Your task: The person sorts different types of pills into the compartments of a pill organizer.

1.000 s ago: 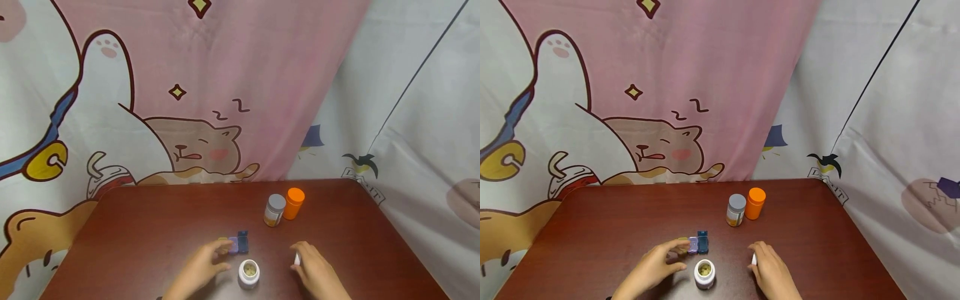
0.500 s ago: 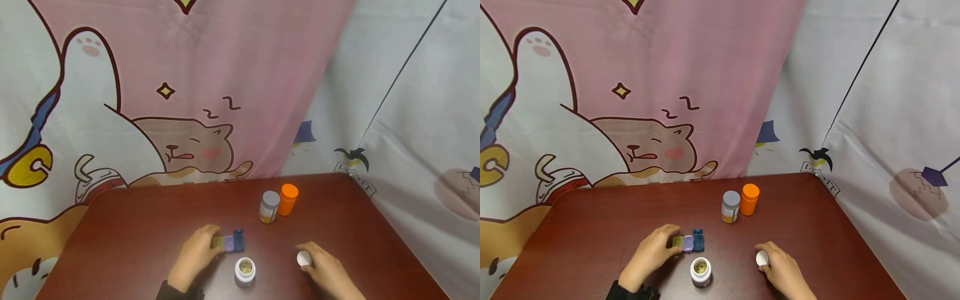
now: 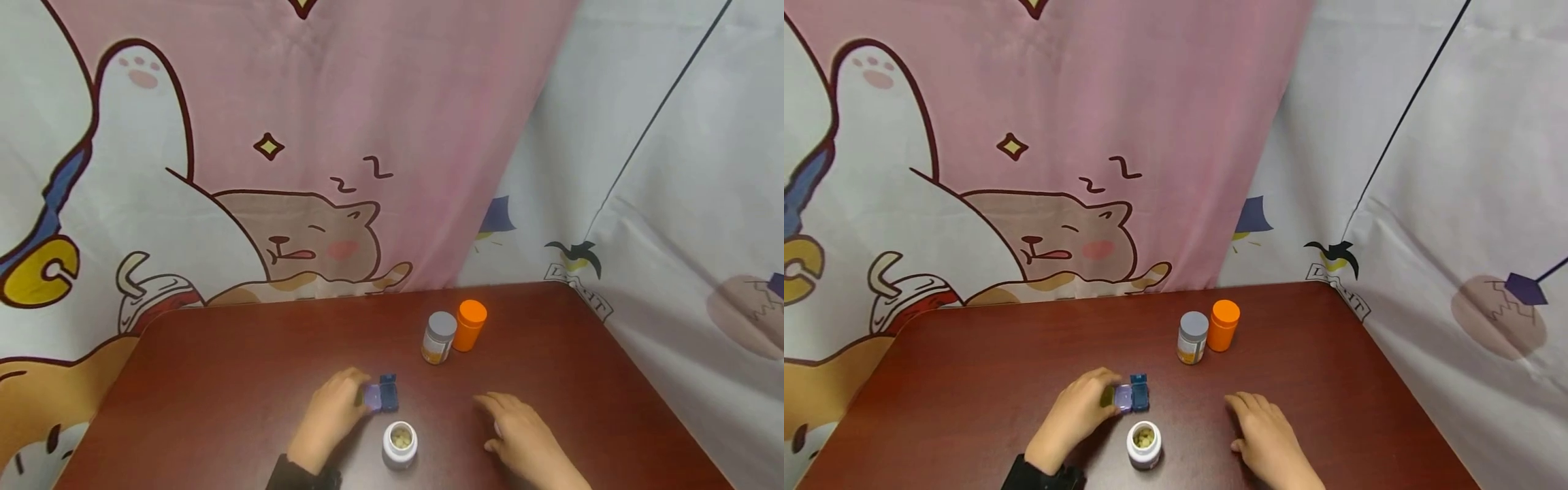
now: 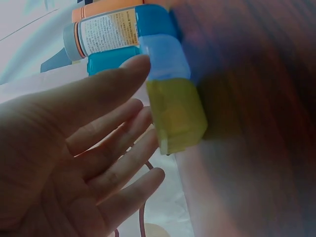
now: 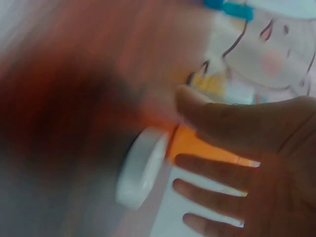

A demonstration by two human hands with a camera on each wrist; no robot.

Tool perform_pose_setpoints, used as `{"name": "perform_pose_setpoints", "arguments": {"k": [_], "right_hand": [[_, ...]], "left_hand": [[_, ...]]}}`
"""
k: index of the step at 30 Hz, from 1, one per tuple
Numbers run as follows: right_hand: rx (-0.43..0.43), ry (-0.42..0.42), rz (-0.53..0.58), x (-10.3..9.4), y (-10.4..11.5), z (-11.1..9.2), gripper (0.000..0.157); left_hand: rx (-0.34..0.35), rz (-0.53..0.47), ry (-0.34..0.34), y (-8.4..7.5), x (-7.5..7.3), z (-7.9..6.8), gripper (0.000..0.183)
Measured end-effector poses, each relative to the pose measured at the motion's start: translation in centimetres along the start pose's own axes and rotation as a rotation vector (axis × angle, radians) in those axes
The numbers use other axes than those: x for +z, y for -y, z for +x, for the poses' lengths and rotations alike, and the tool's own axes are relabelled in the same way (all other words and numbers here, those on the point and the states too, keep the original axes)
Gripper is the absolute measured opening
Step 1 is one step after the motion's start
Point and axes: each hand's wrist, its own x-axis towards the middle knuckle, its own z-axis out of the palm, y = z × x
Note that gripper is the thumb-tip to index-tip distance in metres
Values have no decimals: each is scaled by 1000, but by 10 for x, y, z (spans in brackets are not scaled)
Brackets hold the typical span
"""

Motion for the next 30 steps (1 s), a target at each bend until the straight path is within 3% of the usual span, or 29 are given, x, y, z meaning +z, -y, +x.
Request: {"name": "perform_pose_setpoints", "arguments": {"k": [6, 10, 14, 19, 23, 30], "right_hand": [[-160, 187, 208, 15, 51, 9, 68], [-200, 204, 317, 31, 71, 14, 65], [-201, 180, 360, 42, 78, 18, 58], [-196, 118, 401, 45, 76, 17, 57], [-185, -21, 385, 43, 69, 20, 58], [-148, -234, 263, 33, 58, 41, 58]], "left_hand": [[26, 29, -23, 1, 4, -5, 41], [15, 43, -23, 0, 5, -7, 39], [-7, 55, -35, -2, 6, -8, 39], [-23, 112, -87, -7, 6, -8, 40], [-37, 144, -100, -9, 5, -8, 41], [-52, 153, -102, -9, 5, -9, 42]]}}
